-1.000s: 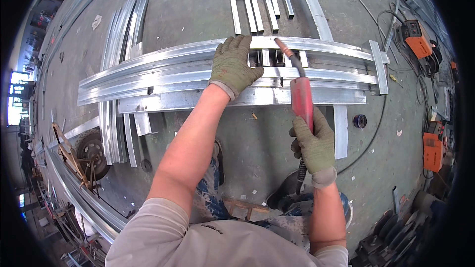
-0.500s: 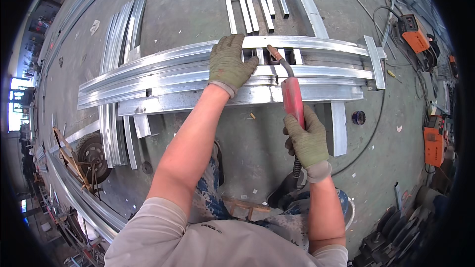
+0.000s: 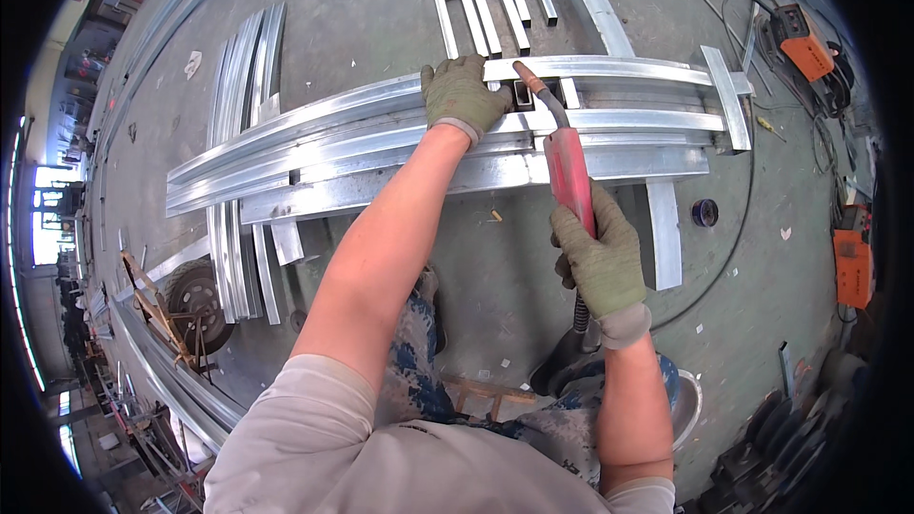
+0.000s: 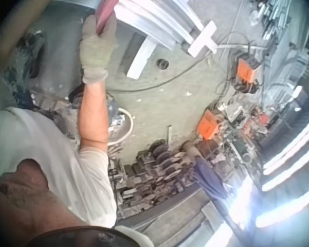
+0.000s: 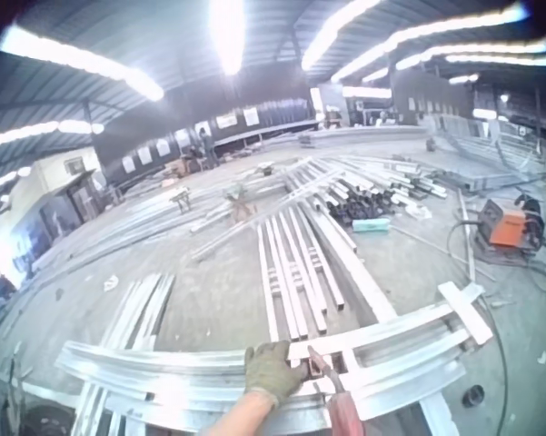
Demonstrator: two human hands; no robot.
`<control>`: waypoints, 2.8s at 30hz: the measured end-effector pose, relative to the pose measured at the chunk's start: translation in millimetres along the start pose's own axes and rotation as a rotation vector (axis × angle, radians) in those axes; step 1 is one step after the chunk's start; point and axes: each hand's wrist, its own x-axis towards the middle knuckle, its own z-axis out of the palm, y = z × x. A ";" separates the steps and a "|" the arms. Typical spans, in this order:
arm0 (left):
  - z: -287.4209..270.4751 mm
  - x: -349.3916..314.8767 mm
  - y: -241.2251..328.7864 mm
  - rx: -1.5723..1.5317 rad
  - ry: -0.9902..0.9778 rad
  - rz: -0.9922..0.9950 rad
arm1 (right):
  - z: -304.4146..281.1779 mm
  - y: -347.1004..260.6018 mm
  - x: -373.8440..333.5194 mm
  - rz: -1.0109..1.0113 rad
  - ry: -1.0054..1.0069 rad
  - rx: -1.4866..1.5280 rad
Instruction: The person welds metal bars onto a frame structure using a welding torch. They position the bars, weld them in place, and then retrieve additional pieces from a bucket to continue the assembly.
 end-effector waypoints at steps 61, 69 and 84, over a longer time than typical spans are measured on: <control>4.7 -23.2 -62.7 -0.081 0.389 0.269 | 12.4 20.8 10.5 -0.030 -0.028 -0.026; 2.8 -23.6 -61.1 -0.099 0.304 0.205 | 9.8 4.2 8.9 -0.018 0.005 -0.008; -7.5 -14.3 4.9 0.064 -0.064 -0.108 | -5.0 -2.5 9.4 -0.033 0.021 0.114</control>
